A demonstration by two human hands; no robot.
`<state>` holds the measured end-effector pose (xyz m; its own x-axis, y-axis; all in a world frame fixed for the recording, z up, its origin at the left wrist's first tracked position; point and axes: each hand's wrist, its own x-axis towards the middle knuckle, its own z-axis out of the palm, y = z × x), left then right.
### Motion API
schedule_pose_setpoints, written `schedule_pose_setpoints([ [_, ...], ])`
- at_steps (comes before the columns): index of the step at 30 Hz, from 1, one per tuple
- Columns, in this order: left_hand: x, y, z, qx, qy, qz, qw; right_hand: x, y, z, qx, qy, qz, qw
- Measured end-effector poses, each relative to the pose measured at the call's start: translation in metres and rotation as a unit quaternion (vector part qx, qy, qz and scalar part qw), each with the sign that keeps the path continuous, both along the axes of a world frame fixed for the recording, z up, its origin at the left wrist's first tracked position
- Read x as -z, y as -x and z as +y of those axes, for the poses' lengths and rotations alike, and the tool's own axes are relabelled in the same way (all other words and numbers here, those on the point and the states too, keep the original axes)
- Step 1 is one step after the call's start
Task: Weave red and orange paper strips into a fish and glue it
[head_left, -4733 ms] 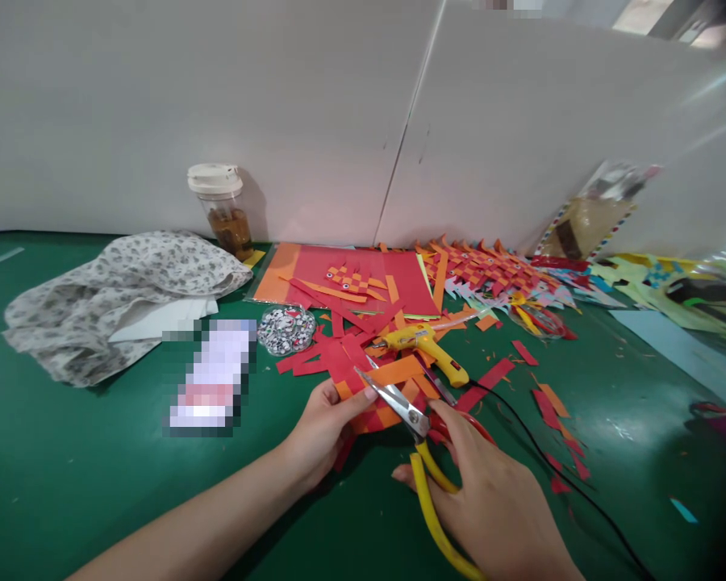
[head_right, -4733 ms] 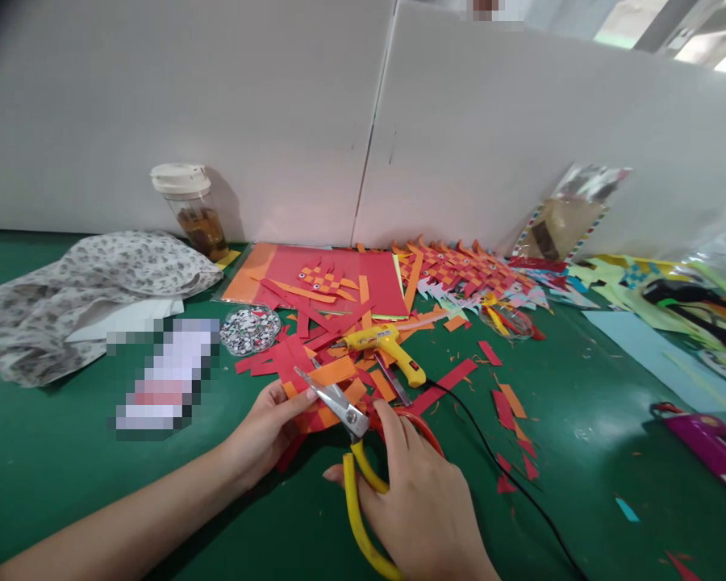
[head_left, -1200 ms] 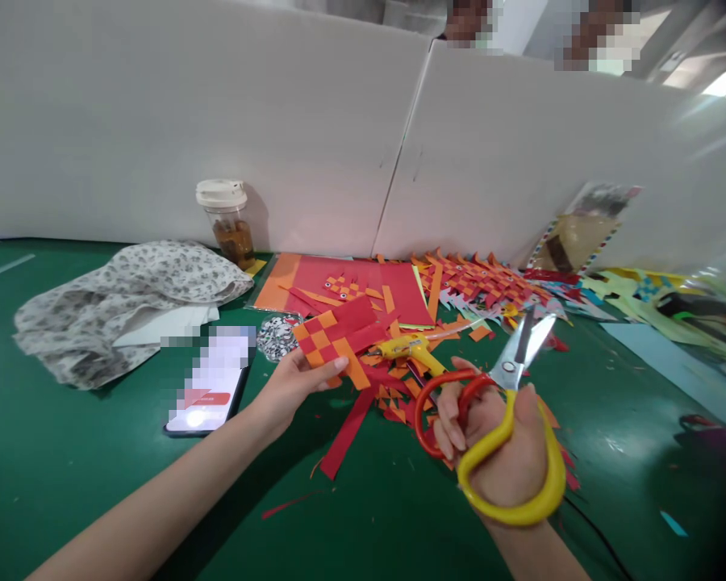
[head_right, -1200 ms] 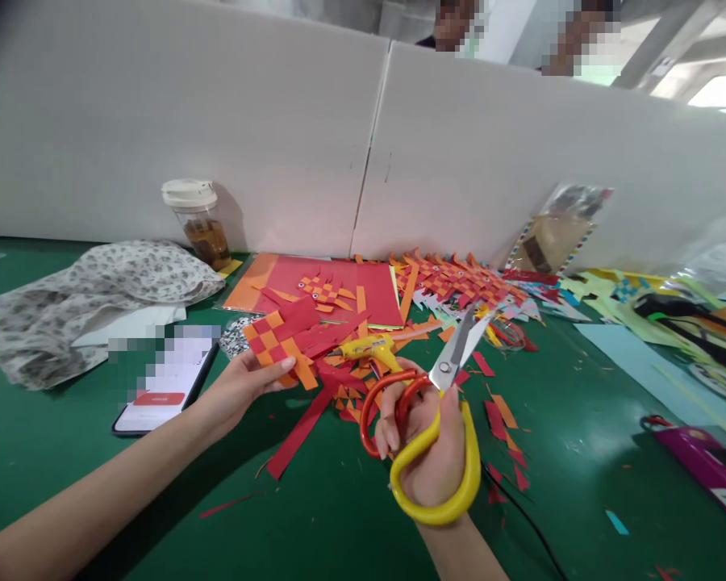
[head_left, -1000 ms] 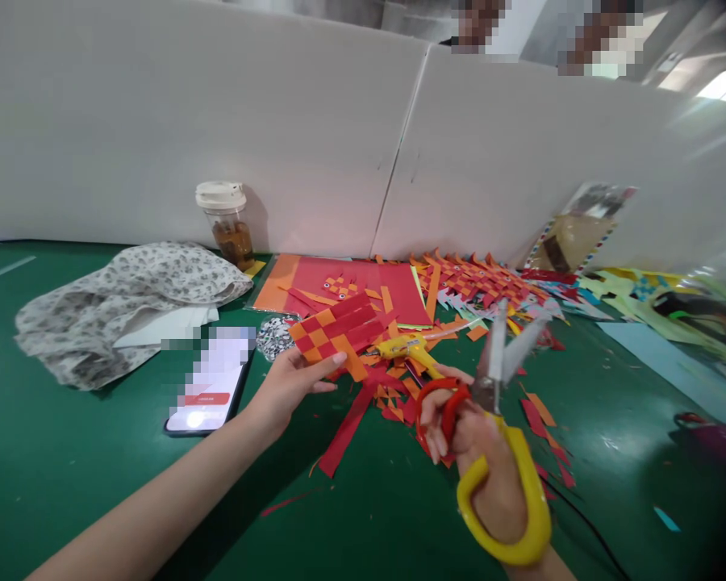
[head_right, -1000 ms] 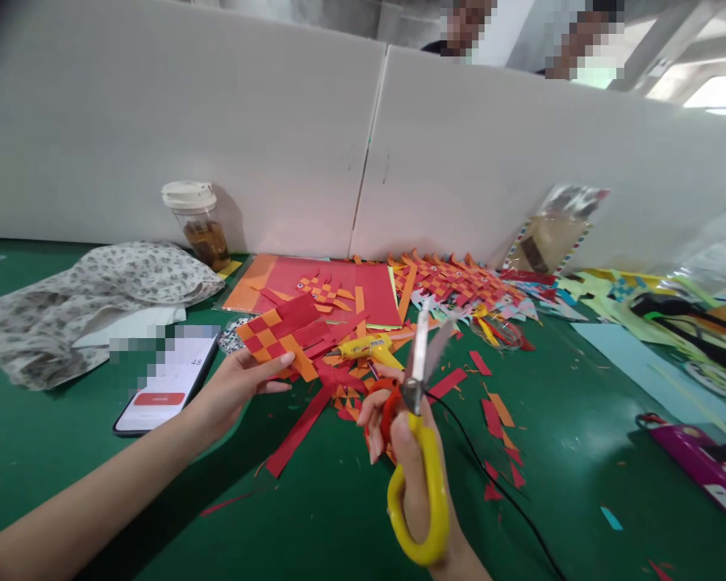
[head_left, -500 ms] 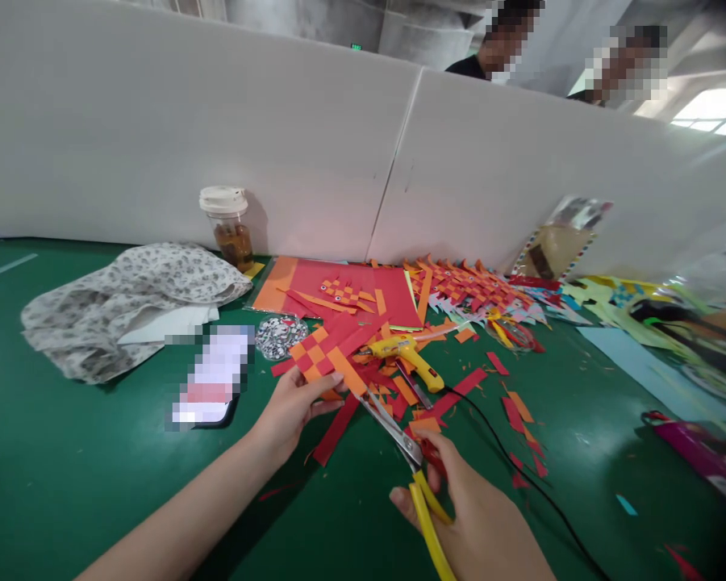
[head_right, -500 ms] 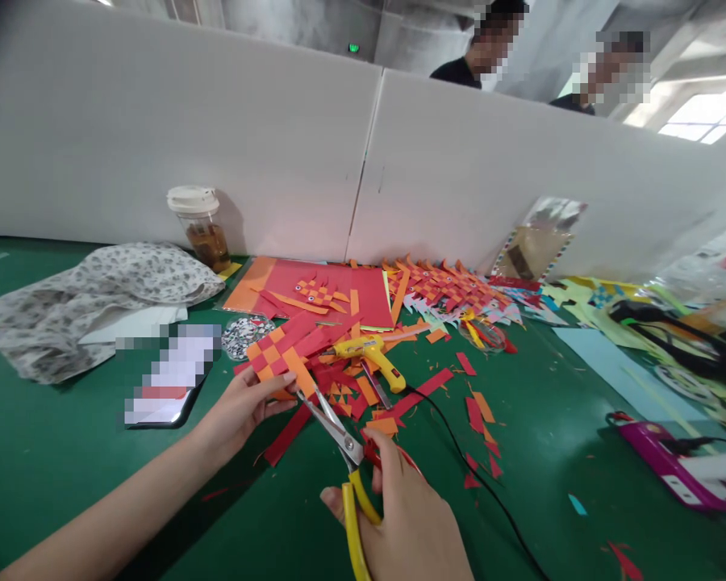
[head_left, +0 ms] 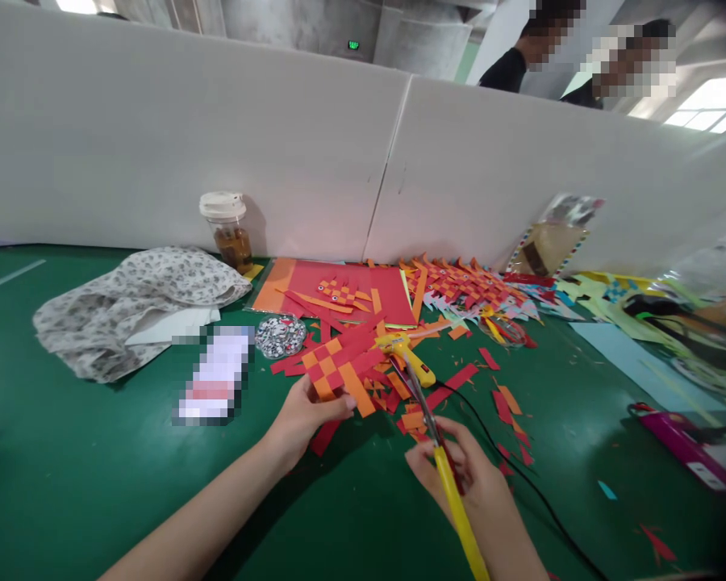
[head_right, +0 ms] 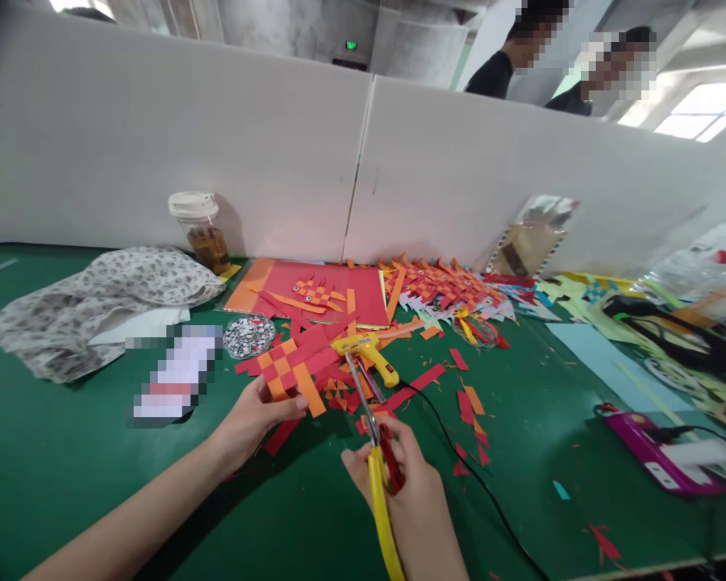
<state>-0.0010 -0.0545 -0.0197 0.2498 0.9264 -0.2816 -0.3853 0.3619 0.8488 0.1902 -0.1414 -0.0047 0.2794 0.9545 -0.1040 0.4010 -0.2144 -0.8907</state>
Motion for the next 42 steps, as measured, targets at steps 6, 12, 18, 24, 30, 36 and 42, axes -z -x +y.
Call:
schedule_pose_setpoints([
  [6, 0.005, -0.004, -0.005, 0.039, -0.018, -0.007, 0.999, -0.001, 0.017, 0.037, 0.068, -0.106, 0.107, 0.986],
  [12, 0.008, -0.004, -0.005, 0.06, -0.02, -0.008, 0.998, -0.006, 0.026, 0.061, 0.058, -0.114, 0.153, 0.98],
  [18, 0.009, -0.003, -0.005, 0.054, -0.016, 0.005, 0.998, -0.018, 0.009, 0.064, 0.11, -0.163, 0.158, 0.968],
  [24, 0.004, 0.0, -0.004, 0.07, -0.026, 0.01, 0.997, -0.03, -0.04, 0.064, 0.259, -0.241, 0.107, 0.929],
  [30, 0.008, 0.001, -0.005, 0.09, -0.026, 0.001, 0.996, -0.04, -0.075, 0.061, 0.34, -0.276, 0.079, 0.896],
  [36, 0.006, 0.004, -0.004, 0.075, -0.018, -0.008, 0.997, -0.037, -0.093, 0.067, 0.383, -0.283, 0.064, 0.877],
  [42, -0.002, 0.011, 0.002, -0.004, 0.034, -0.112, 0.993, -0.031, -0.098, 0.074, 0.386, -0.279, 0.081, 0.876],
])
